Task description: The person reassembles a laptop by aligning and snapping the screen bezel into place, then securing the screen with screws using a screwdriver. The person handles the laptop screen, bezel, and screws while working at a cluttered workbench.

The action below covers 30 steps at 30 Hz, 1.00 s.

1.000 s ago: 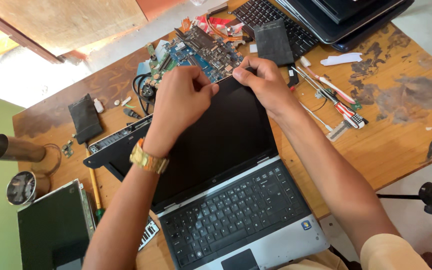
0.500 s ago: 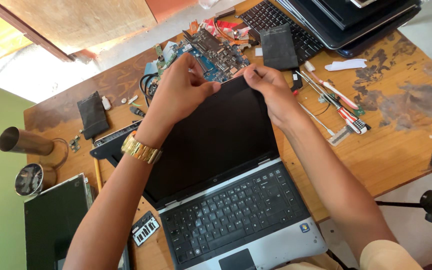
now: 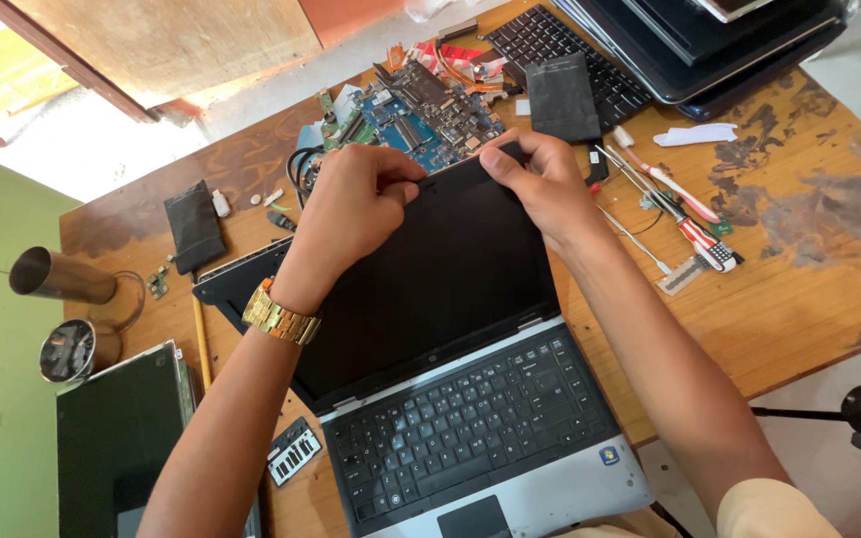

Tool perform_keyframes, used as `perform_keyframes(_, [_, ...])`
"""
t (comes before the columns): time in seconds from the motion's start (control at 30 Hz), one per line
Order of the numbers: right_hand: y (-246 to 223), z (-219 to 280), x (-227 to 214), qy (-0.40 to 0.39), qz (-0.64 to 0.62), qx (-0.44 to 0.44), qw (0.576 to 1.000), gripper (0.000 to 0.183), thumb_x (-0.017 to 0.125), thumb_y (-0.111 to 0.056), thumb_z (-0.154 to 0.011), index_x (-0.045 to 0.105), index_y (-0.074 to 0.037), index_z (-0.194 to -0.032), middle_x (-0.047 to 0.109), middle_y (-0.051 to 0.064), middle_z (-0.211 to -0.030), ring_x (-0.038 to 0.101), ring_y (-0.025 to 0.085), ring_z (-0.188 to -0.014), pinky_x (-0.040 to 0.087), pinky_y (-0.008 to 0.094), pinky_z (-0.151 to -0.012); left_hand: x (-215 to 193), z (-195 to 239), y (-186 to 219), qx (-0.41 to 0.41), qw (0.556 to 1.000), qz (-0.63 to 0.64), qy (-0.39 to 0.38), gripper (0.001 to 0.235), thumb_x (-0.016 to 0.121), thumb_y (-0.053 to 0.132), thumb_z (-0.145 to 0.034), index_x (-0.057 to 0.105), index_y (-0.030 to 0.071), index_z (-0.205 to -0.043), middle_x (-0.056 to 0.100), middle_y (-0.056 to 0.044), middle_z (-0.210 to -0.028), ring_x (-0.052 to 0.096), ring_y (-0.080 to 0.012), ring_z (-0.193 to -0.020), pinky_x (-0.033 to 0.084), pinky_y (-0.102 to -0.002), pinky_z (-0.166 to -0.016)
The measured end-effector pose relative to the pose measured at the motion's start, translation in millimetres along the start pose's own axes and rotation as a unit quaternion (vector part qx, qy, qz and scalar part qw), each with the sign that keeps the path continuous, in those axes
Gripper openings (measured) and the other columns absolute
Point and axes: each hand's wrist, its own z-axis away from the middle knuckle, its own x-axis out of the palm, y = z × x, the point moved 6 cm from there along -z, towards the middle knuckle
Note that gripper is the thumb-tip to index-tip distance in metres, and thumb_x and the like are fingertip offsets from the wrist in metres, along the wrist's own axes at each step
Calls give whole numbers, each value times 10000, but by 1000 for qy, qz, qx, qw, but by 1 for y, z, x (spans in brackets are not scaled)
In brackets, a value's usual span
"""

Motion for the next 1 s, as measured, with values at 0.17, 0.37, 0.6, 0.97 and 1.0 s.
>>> perform_keyframes(0.17, [1, -2, 3, 4, -14, 11, 1000, 203, 729, -247, -976, 705, -46, -995, 709, 12, -910, 635, 65, -826, 538, 227, -762, 1, 0, 0, 3, 1000, 20, 2, 191, 672, -10, -811, 755, -15, -983, 772, -157, -853, 758, -246, -763, 571, -345, -727])
perform_keyframes(0.37, [9, -6, -7, 11, 17, -15, 1000, 232, 713, -281, -1016, 679, -55, -979, 644, -46, -875, 552, 34, -811, 480, 200, -747, 4, 2, 0, -3, 1000, 20, 18, 192, 658, -37, -791, 745, -25, -961, 762, -175, -826, 763, -252, -769, 576, -343, -730])
perform_keyframes(0.6, [-1, -6, 2, 23, 72, -21, 997, 236, 719, -297, -1001, 674, -69, -963, 650, -45, -843, 552, 38, -786, 461, 211, -706, -4, 15, -3, 2, 997, -61, 50, 136, 806, 132, -801, 756, 21, -862, 734, -152, -751, 711, -305, -683, 528, -397, -651])
perform_keyframes(0.97, [-67, -13, 43, -55, 418, -142, 896, 150, 730, -145, -891, 670, -9, -875, 698, 124, -825, 660, 268, -786, 508, 373, -729, -2, 15, -7, -22, 996, -43, 76, 115, 797, 132, -777, 730, 39, -788, 713, -125, -690, 694, -297, -642, 513, -405, -618])
perform_keyframes(1.0, [-65, -14, 42, -48, 417, -125, 899, 154, 727, -143, -891, 667, -3, -868, 696, 126, -807, 657, 275, -766, 505, 382, -723, -1, 14, -7, -22, 997, -39, 70, 113, 792, 129, -779, 729, 36, -792, 708, -128, -687, 689, -298, -637, 510, -408, -615])
